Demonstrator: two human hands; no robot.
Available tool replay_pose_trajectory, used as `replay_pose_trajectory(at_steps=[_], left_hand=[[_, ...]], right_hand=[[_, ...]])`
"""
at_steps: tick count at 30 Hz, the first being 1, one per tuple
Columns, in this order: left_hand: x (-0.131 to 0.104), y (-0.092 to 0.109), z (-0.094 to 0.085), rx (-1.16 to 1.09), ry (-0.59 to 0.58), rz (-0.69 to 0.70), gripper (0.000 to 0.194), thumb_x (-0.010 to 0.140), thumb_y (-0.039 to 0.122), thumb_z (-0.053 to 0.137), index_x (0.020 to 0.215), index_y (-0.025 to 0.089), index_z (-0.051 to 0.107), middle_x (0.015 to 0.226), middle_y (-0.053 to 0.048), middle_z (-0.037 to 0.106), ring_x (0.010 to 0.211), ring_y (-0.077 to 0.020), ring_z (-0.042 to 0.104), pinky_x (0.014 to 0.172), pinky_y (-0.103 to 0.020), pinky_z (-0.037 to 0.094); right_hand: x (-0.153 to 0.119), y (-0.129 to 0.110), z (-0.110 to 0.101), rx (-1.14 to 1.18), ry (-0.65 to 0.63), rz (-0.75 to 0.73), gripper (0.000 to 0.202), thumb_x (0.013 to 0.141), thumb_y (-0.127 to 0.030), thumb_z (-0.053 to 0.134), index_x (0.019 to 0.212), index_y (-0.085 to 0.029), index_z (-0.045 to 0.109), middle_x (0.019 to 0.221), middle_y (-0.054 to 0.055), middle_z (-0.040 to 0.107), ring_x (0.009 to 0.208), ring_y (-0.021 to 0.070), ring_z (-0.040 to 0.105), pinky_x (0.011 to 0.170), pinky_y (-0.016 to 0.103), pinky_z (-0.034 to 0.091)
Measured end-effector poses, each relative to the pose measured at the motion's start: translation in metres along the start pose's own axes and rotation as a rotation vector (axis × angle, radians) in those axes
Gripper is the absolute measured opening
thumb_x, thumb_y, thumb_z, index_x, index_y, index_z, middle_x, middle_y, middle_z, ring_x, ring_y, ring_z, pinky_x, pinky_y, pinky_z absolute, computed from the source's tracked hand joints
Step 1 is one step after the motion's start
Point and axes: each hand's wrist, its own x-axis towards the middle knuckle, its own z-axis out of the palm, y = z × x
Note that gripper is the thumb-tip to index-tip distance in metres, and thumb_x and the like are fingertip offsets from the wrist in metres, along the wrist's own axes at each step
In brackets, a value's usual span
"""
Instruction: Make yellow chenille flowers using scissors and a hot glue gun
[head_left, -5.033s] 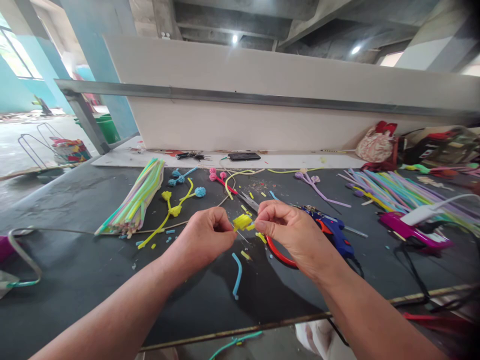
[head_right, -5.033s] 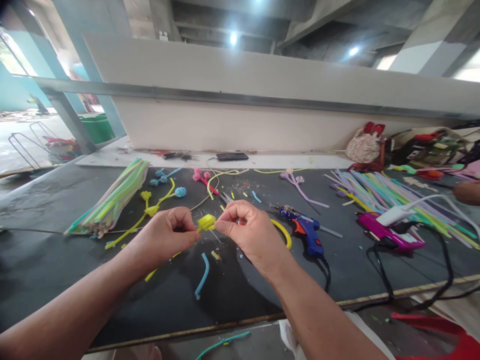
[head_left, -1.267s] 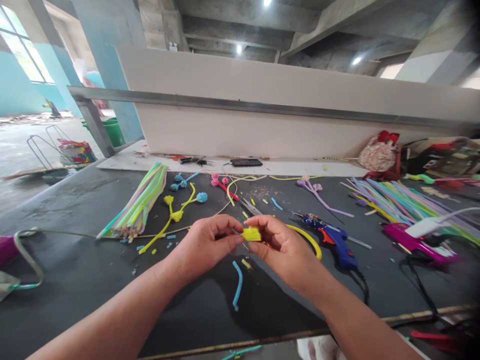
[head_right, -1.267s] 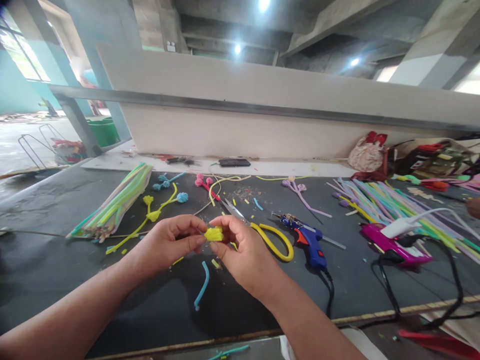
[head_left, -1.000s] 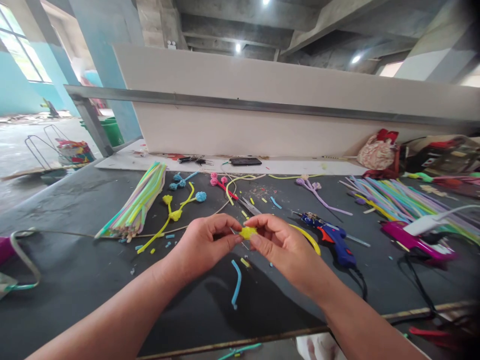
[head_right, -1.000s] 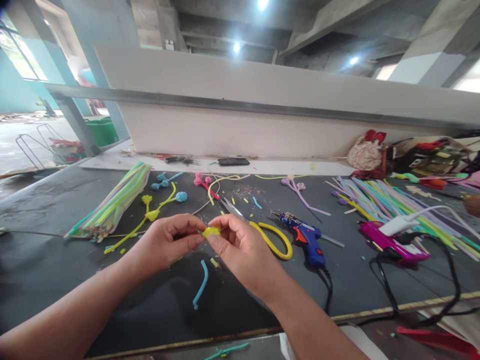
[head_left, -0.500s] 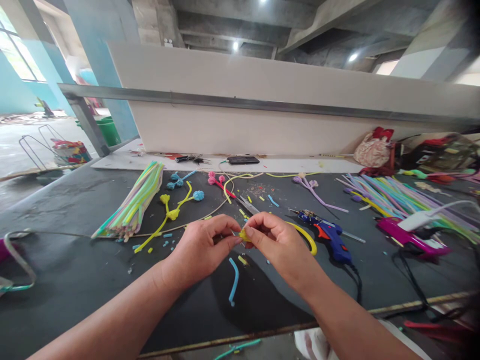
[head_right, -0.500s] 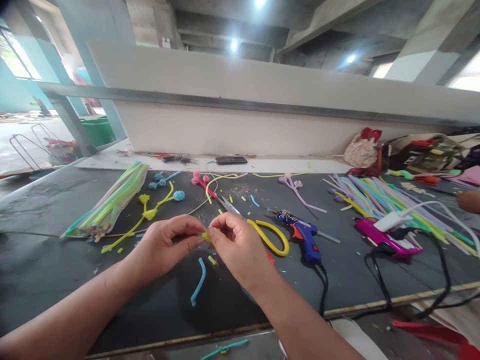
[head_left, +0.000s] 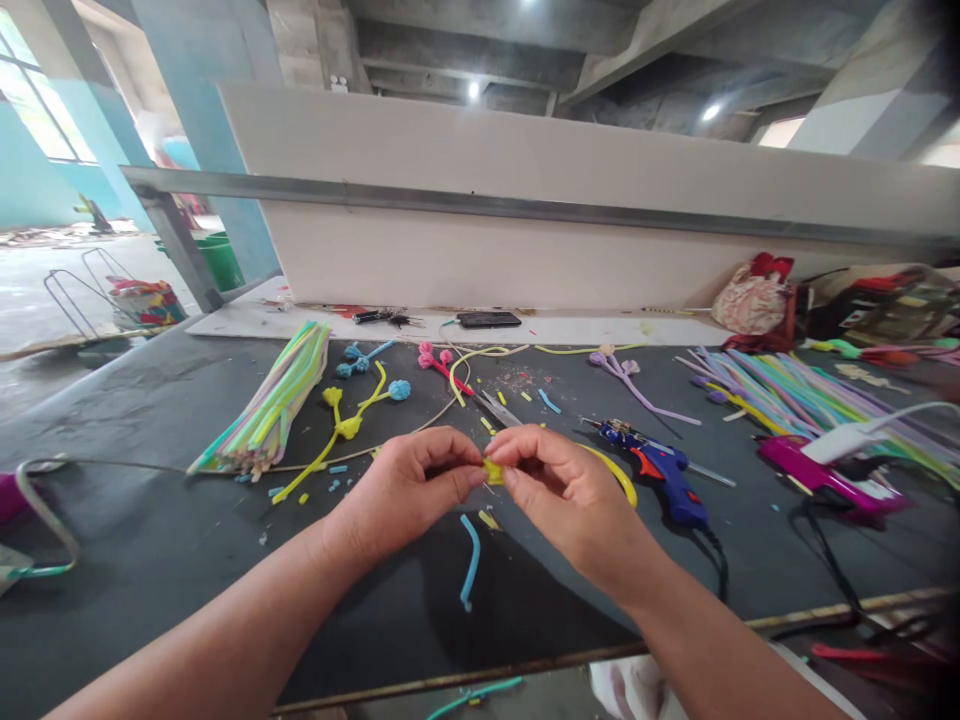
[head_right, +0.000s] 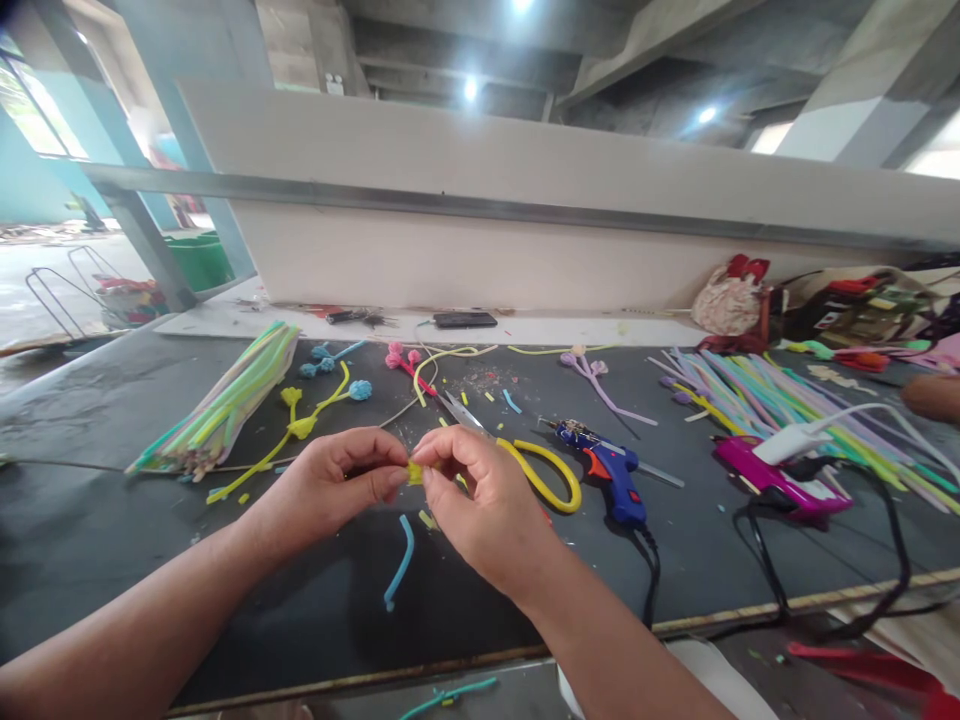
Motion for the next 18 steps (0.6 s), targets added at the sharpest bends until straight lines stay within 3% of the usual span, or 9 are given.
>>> replay_pose_trajectory(at_steps=[5, 10, 18], left_hand=[[-0.0006, -0.0001, -0.0005, -0.094, -0.007, -0.038, 0.017, 0.075, 0.029, 0.063, 0.078, 0.012, 0.061, 0.062, 0.004, 0.052, 0.057, -0.0059, 0.043, 0.053, -0.018, 0.034], [0.0012, -0.002, -0.0009, -0.158, -0.001, -0.07, 0.019, 0.074, 0.03, 0.065, 0.079, 0.012, 0.059, 0.062, 0.005, 0.05, 0.055, -0.0045, 0.039, 0.05, -0.016, 0.031], [0.0022, -0.0043, 0.0001, -0.061, 0.019, -0.047, 0.018, 0.076, 0.031, 0.062, 0.075, 0.013, 0.06, 0.059, 0.005, 0.046, 0.052, -0.0046, 0.034, 0.048, -0.017, 0.026]], right_hand=[[-0.002, 0.0015, 0.0012, 0.05, -0.014, 0.027, 0.013, 0.077, -0.012, 0.053, 0.086, -0.021, 0.057, 0.089, 0.003, 0.06, 0.079, 0.0139, 0.057, 0.069, 0.027, 0.046], [-0.002, 0.002, 0.0035, 0.208, -0.061, 0.115, 0.029, 0.08, -0.011, 0.052, 0.104, -0.026, 0.045, 0.093, -0.001, 0.057, 0.078, 0.0102, 0.055, 0.069, 0.024, 0.045], [-0.0003, 0.0009, 0.0054, 0.225, -0.03, 0.146, 0.029, 0.081, -0.014, 0.054, 0.103, -0.026, 0.041, 0.089, -0.002, 0.058, 0.075, 0.0095, 0.056, 0.066, 0.023, 0.044]])
